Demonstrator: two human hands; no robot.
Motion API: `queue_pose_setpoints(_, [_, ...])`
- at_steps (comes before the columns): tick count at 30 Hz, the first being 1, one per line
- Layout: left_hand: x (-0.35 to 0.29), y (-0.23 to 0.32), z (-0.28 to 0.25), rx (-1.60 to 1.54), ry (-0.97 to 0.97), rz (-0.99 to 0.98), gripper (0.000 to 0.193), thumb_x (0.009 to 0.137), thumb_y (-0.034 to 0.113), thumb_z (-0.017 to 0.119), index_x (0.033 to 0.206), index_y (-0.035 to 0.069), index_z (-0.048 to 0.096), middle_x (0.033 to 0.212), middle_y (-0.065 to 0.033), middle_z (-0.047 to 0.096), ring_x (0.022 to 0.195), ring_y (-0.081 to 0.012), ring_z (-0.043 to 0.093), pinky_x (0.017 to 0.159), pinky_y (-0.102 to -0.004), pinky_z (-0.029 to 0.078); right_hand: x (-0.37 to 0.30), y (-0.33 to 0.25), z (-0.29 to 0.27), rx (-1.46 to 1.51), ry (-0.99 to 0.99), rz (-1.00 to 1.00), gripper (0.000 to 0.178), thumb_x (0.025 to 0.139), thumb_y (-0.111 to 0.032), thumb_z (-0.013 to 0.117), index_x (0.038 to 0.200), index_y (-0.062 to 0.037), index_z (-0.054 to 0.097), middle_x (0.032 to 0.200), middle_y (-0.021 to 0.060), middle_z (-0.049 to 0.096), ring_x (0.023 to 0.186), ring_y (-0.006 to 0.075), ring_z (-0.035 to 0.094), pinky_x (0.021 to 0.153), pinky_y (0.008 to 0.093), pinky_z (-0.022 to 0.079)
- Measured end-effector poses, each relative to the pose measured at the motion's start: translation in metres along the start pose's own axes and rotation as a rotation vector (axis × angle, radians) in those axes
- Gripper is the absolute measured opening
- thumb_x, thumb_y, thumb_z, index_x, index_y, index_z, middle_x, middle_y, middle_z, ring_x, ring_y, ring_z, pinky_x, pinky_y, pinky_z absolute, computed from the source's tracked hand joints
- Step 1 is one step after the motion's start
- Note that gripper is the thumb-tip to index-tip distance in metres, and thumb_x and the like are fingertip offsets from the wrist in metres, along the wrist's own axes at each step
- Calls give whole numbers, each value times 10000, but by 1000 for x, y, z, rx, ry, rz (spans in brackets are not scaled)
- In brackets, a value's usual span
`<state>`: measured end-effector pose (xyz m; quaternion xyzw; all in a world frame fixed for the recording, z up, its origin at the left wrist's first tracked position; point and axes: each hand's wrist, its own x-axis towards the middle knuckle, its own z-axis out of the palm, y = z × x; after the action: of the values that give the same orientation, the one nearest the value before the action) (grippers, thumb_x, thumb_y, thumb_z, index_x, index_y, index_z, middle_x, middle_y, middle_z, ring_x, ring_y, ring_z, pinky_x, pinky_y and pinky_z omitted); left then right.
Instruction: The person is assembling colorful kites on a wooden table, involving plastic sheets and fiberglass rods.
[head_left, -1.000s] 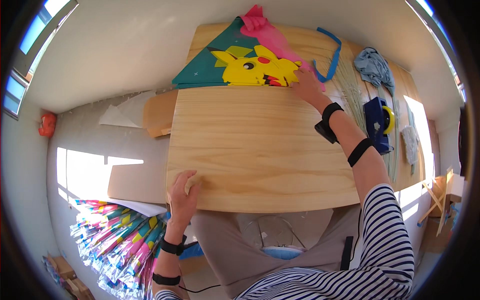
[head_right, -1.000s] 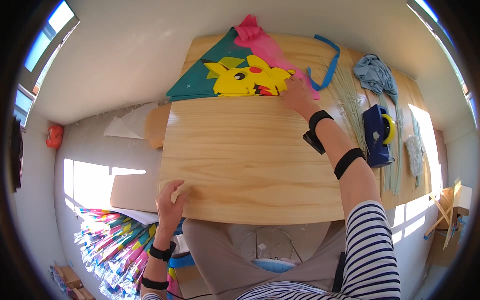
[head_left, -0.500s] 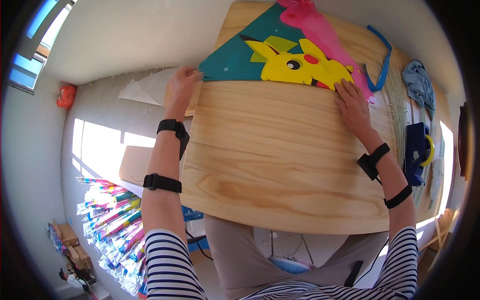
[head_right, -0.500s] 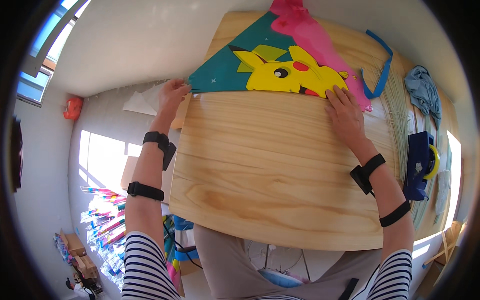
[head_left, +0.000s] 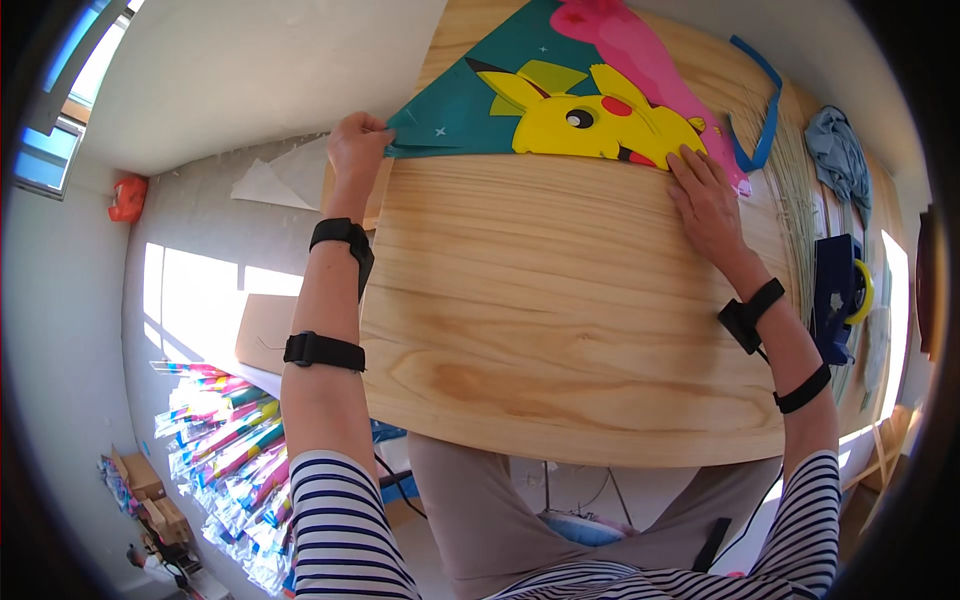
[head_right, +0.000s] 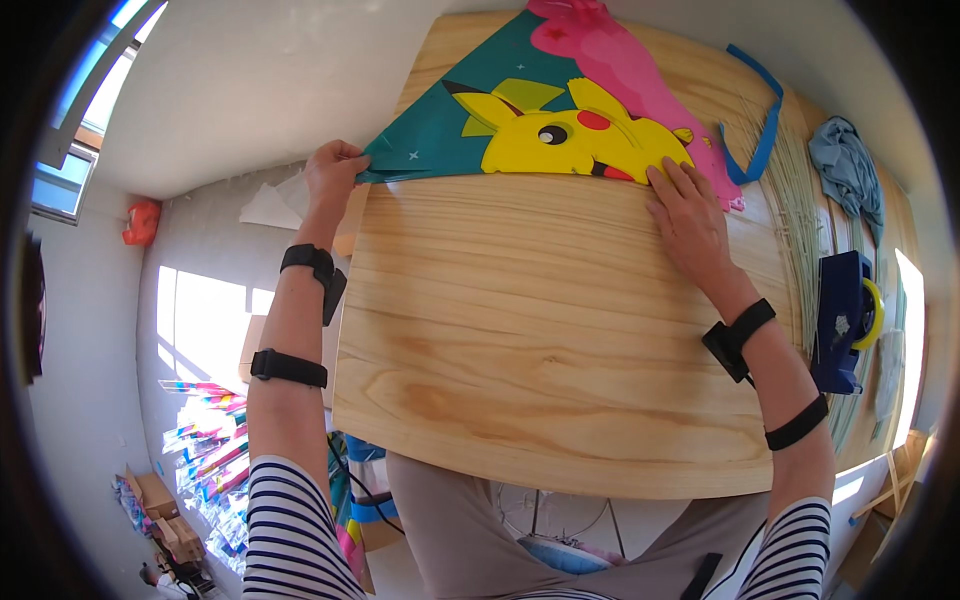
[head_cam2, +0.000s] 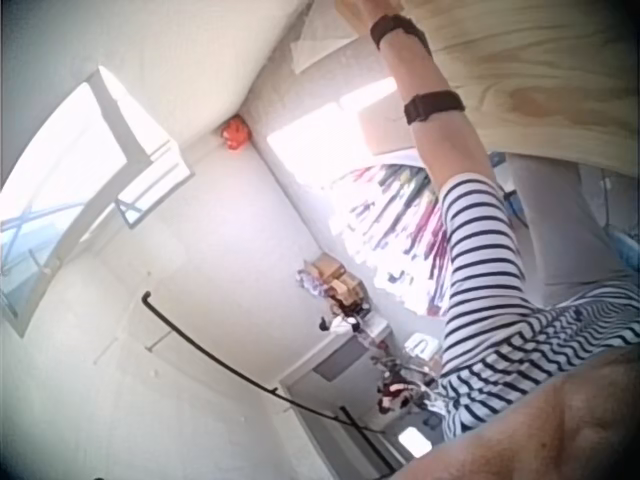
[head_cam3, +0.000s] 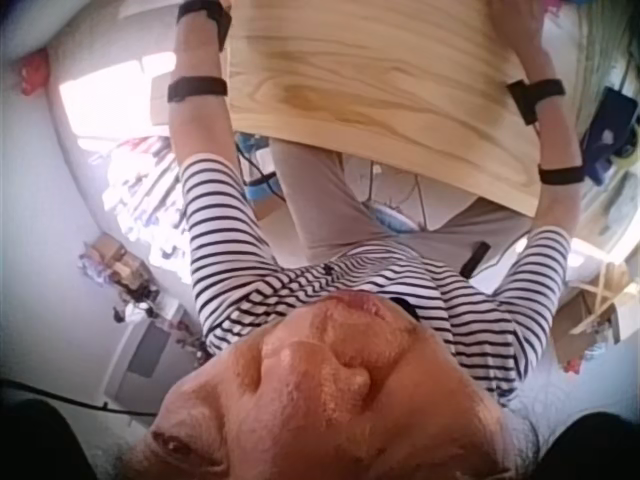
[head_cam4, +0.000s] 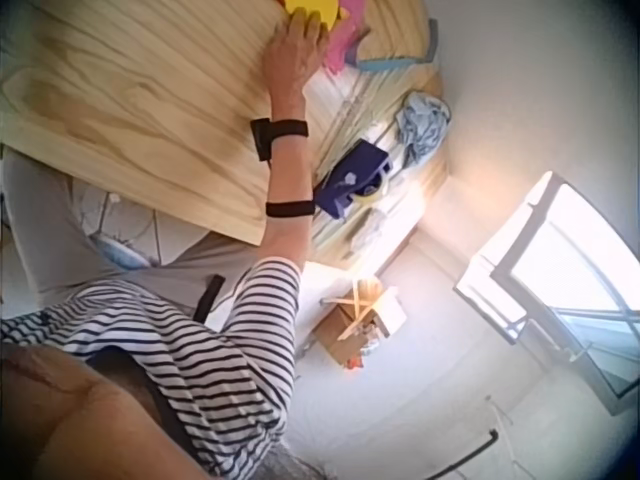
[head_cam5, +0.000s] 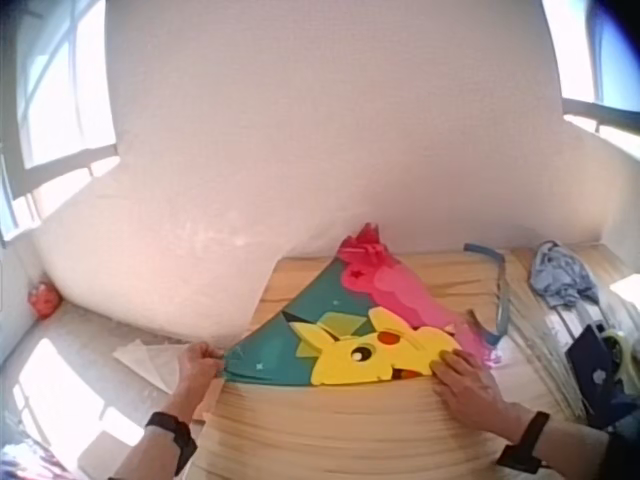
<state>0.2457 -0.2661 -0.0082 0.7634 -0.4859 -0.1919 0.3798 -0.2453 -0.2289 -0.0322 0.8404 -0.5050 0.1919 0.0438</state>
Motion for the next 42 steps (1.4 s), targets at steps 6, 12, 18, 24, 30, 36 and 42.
queue_pose_setpoints(6, [-9,15,4,358,88,81,149,870,168,756,835,54,667,713,-67,634,676,-216,606,678,-362,513,1,4,-4,-17,-22,-6,456,931,-154,663,1370,-49,600,1427,203,563,1321,423,493,1137,481,398])
queue_pose_setpoints(12, [-16,29,4,620,426,570,142,904,184,726,845,69,667,796,-87,669,717,-266,650,694,-421,507,24,-65,-27,74,-102,-183,556,849,-137,708,1366,1,559,1428,198,541,1306,382,498,1131,447,407])
queue_pose_setpoints(18, [-20,84,8,-235,55,67,78,890,37,716,954,5,686,964,-112,703,761,-197,690,687,-311,557,49,-132,5,189,-206,-391,601,889,-301,703,1378,3,532,1507,221,452,1380,369,440,1157,446,371])
queue_pose_setpoints(24, [-24,76,-10,-688,-145,-81,230,905,-34,689,1129,-41,635,987,-117,691,814,-189,681,756,-312,590,76,-130,36,15,-308,-192,759,965,-515,580,1518,-24,409,1624,222,311,1522,384,262,1215,548,251])
queue_pose_setpoints(30, [-76,116,-29,-1208,-549,97,248,936,-52,649,1181,-15,640,1035,-72,703,931,-169,693,822,-308,590,85,-127,30,-122,-237,104,647,978,-515,572,1439,-61,542,1606,209,341,1505,377,288,1172,608,261])
queue_pose_setpoints(36, [-196,118,-19,-1193,-933,1,223,935,-49,642,1150,12,660,1036,-26,688,939,-109,662,846,-261,549,42,-123,-16,878,-188,367,397,1023,-302,586,1243,17,672,1319,173,629,1268,289,559,1035,372,441])
queue_pose_setpoints(42, [-281,117,15,-1076,-1262,-92,262,910,-56,639,1165,2,648,1069,-27,683,1000,-121,653,914,-274,525,-39,-137,-51,1288,64,748,456,1015,-287,614,1338,34,586,1276,140,661,1114,223,630,965,316,487])
